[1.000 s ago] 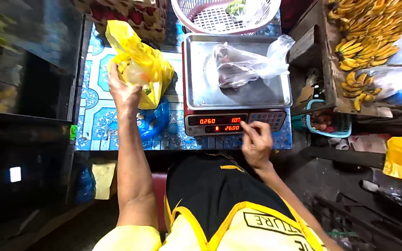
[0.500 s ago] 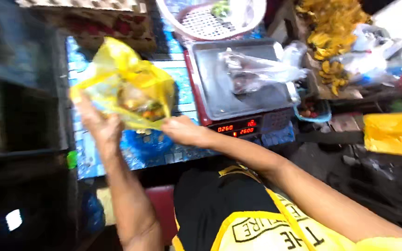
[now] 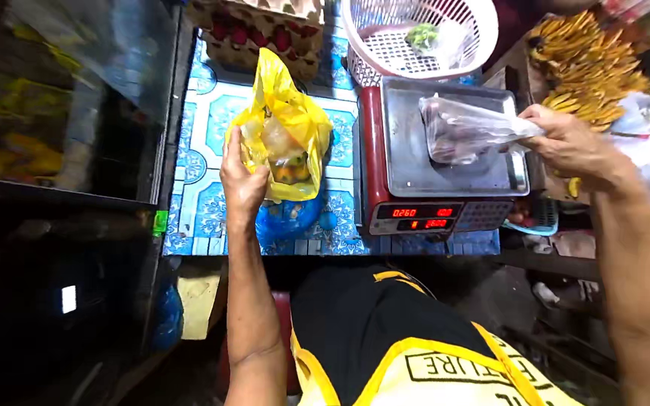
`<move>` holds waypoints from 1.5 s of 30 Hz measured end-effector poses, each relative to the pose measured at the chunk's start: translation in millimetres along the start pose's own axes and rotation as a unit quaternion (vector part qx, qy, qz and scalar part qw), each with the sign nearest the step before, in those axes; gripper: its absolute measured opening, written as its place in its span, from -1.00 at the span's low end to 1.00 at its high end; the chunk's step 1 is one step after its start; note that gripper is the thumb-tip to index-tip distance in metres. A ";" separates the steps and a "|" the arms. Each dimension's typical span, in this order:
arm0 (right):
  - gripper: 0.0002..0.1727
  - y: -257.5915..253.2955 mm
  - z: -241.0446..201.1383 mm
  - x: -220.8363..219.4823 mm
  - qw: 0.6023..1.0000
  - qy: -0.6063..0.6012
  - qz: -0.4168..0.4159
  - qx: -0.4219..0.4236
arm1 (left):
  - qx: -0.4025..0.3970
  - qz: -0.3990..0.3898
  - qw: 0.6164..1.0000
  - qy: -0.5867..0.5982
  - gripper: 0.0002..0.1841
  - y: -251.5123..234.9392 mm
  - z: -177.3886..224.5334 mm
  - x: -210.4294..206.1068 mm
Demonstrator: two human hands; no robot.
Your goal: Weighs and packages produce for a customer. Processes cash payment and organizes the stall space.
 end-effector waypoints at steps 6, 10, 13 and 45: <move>-0.54 -60.1 -68.5 -7.0 0.882 -0.421 0.176 0.113 | -0.003 -0.026 0.999 0.033 -0.02 -26.0 -5.5 11.5; -0.61 -104.7 -138.3 13.6 0.779 -0.598 0.125 0.141 | -0.007 -0.064 0.996 0.056 0.00 -21.1 0.0 12.2; -0.55 -147.0 -206.4 -8.5 0.558 -0.822 -0.043 0.105 | -0.014 -0.070 0.996 0.059 0.02 -18.5 0.8 12.1; -0.56 -342.5 184.9 -86.6 0.960 0.126 -0.095 -0.233 | -0.044 -0.047 0.978 0.199 -0.07 -77.5 41.9 16.9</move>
Point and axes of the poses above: each hand's wrist, its own y-axis away from the middle knuckle, its own x-axis out of the back of the hand, z = x × y, the point moved 3 cm from there along -y, towards the middle knuckle, and after that the axes turned 9 degrees about y, right-handed, at the moved point
